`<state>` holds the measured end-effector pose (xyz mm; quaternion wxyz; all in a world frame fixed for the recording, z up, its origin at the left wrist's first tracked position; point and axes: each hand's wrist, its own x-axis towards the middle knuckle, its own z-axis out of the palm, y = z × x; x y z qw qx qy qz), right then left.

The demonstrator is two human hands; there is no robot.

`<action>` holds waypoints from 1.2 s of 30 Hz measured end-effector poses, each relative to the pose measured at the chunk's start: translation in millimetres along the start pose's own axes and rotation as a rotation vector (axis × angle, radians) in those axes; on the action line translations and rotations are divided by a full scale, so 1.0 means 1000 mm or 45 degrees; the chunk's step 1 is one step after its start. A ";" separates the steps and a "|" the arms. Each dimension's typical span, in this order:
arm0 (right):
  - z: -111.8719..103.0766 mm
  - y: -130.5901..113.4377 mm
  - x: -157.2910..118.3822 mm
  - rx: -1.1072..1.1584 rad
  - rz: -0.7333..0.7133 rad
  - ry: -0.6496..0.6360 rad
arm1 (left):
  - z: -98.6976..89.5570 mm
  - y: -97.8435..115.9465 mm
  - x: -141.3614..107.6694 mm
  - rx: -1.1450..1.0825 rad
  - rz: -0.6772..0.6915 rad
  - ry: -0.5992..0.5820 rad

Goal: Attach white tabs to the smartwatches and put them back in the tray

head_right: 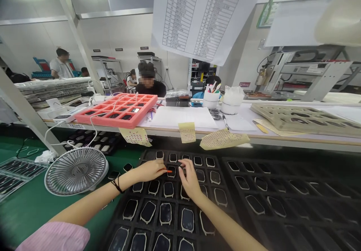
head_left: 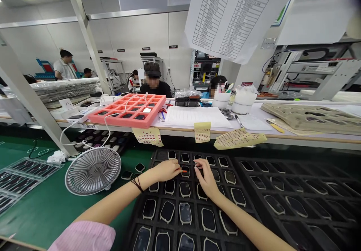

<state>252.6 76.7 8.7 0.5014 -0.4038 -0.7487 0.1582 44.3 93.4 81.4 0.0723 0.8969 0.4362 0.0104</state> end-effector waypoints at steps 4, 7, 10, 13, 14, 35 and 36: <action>-0.001 -0.005 0.000 -0.046 -0.042 -0.122 | 0.000 -0.017 0.014 0.039 -0.079 0.082; -0.001 -0.013 -0.003 -0.170 -0.250 -0.438 | -0.002 -0.039 0.030 0.069 -0.153 0.050; -0.001 -0.016 -0.004 -0.277 -0.425 -0.711 | -0.002 -0.054 0.041 0.072 -0.137 -0.020; 0.001 -0.013 -0.004 -0.315 -0.424 -0.772 | -0.005 -0.063 0.050 0.034 -0.078 -0.095; 0.002 -0.011 -0.005 -0.316 -0.414 -0.766 | -0.007 -0.066 0.053 0.012 -0.057 -0.124; 0.000 -0.014 -0.002 -0.330 -0.449 -0.744 | -0.011 -0.048 0.078 -0.137 0.049 0.087; -0.004 -0.016 -0.001 -0.336 -0.441 -0.736 | -0.011 -0.043 0.084 -0.125 0.061 0.051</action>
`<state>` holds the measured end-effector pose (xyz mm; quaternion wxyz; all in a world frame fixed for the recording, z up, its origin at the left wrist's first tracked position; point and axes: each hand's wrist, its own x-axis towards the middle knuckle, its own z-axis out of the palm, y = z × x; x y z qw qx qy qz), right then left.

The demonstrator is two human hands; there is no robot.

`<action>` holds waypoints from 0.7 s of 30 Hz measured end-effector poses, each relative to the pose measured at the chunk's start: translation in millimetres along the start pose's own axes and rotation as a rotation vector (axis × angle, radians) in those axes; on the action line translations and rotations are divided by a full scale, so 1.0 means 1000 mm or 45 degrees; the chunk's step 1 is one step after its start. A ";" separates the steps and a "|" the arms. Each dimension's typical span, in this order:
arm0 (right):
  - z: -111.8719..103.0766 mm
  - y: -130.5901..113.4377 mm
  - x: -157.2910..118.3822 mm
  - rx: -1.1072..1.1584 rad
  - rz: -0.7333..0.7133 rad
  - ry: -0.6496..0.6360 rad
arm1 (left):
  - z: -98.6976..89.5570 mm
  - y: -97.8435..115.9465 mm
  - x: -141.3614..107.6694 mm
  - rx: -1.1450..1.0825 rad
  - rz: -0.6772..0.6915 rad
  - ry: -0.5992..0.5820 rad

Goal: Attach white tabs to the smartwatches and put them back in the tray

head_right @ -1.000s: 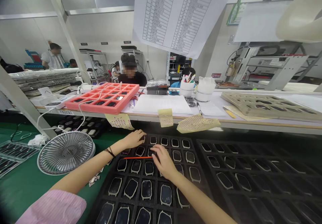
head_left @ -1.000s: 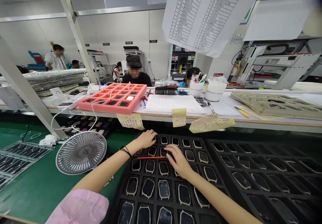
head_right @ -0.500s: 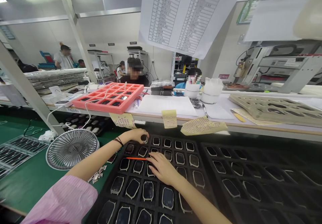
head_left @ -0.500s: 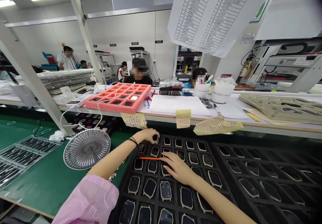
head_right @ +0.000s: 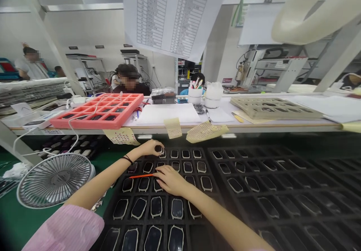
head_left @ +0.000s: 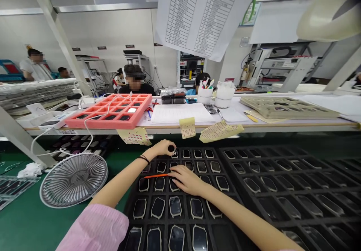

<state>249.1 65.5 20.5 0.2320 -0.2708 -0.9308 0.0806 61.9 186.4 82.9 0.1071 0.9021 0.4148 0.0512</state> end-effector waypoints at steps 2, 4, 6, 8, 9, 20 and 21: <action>-0.018 -0.002 -0.005 -0.007 0.092 0.032 | 0.002 0.009 0.012 0.033 0.014 -0.085; -0.045 -0.003 -0.016 -0.024 0.303 0.081 | 0.005 0.015 0.021 0.080 0.017 -0.158; -0.074 -0.004 -0.036 -0.076 0.598 0.087 | 0.007 0.019 0.028 0.130 0.011 -0.196; -0.098 -0.005 -0.063 -0.173 0.914 0.041 | 0.008 0.021 0.031 0.174 0.007 -0.200; -0.106 -0.007 -0.078 -0.216 1.029 0.022 | 0.008 0.022 0.032 0.190 0.008 -0.195; -0.106 -0.052 -0.154 -0.232 1.381 -0.352 | -0.011 0.031 0.039 0.209 0.019 -0.058; -0.106 -0.055 -0.153 -0.236 1.376 -0.361 | -0.013 0.036 0.042 0.209 0.030 -0.051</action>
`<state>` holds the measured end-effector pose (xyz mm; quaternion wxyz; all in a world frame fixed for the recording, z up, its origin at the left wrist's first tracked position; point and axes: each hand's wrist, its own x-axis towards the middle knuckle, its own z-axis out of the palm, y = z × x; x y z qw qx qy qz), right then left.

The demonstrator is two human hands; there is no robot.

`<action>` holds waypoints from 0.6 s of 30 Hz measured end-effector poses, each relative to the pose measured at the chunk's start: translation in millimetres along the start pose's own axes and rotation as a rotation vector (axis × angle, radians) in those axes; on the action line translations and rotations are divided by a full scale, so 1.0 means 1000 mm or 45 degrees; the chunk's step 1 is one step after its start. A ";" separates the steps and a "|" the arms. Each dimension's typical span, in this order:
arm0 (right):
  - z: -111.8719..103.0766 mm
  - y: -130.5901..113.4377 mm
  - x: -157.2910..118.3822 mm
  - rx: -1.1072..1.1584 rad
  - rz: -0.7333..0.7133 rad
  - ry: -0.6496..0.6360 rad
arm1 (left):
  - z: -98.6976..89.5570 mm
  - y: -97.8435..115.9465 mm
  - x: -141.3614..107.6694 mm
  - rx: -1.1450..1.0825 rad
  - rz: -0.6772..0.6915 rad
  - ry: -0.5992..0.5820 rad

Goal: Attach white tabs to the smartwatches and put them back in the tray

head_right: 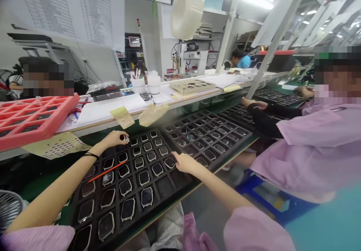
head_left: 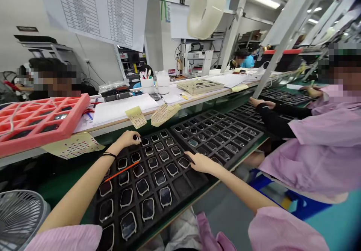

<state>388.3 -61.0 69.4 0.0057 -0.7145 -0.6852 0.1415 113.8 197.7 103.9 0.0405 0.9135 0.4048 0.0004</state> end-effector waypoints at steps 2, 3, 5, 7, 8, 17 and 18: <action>-0.001 -0.004 -0.001 -0.028 -0.001 0.015 | -0.002 0.011 0.006 0.004 0.021 -0.005; 0.000 -0.007 -0.001 -0.046 0.002 0.027 | 0.000 0.017 0.009 0.007 0.030 -0.018; 0.002 -0.012 0.000 -0.084 0.014 0.053 | 0.005 0.028 0.013 0.014 0.040 -0.057; 0.004 -0.016 0.001 -0.116 0.026 0.083 | 0.012 0.037 0.015 0.021 0.042 -0.096; 0.004 -0.017 0.001 -0.125 0.028 0.100 | 0.014 0.040 0.016 0.022 0.041 -0.112; -0.005 -0.015 -0.007 -0.121 0.015 0.284 | 0.013 0.046 0.021 0.009 -0.062 -0.283; -0.003 -0.014 -0.006 -0.123 0.019 0.281 | 0.013 0.046 0.022 0.009 -0.073 -0.301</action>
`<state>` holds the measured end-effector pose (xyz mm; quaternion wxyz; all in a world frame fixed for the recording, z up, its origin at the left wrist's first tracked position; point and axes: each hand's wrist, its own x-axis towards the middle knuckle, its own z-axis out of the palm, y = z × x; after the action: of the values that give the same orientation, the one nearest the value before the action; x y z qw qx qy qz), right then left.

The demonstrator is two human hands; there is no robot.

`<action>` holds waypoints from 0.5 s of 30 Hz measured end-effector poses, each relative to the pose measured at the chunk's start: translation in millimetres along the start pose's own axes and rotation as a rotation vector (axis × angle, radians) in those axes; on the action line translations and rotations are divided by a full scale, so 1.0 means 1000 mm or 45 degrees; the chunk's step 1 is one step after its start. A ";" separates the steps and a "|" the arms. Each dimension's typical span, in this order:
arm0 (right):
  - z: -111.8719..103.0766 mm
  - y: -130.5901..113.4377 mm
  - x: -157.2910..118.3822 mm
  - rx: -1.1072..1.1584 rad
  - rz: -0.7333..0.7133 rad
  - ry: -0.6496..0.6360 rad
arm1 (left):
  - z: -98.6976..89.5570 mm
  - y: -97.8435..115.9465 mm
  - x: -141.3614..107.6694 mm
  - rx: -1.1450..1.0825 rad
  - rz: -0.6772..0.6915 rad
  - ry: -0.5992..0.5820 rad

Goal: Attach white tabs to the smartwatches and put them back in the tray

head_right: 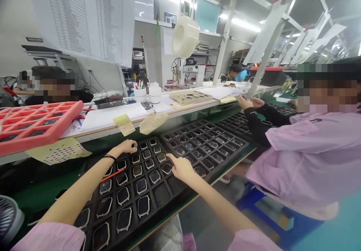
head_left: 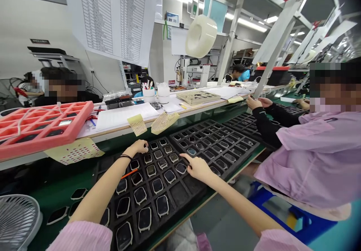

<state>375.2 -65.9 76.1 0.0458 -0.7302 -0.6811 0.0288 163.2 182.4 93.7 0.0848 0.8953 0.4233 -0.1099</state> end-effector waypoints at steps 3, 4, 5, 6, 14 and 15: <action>0.011 0.001 0.000 -0.008 0.017 -0.026 | -0.001 -0.001 0.004 0.011 -0.017 -0.051; 0.015 0.001 -0.001 -0.008 0.023 -0.031 | -0.002 0.000 0.007 0.018 -0.020 -0.068; 0.018 0.001 -0.001 -0.009 0.028 -0.031 | -0.003 0.000 0.009 0.026 -0.023 -0.084; 0.020 0.002 -0.002 -0.010 0.030 -0.029 | -0.004 0.002 0.012 0.034 -0.024 -0.100; 0.017 0.000 0.002 0.053 -0.003 0.071 | 0.003 -0.003 0.018 -0.023 0.041 0.028; 0.015 -0.002 0.005 0.055 -0.025 0.107 | 0.005 -0.007 0.012 -0.054 0.052 0.083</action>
<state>371.5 -60.1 61.3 0.0903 -0.7228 -0.6850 0.0122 164.7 194.6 84.8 0.0922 0.9049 0.4096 -0.0699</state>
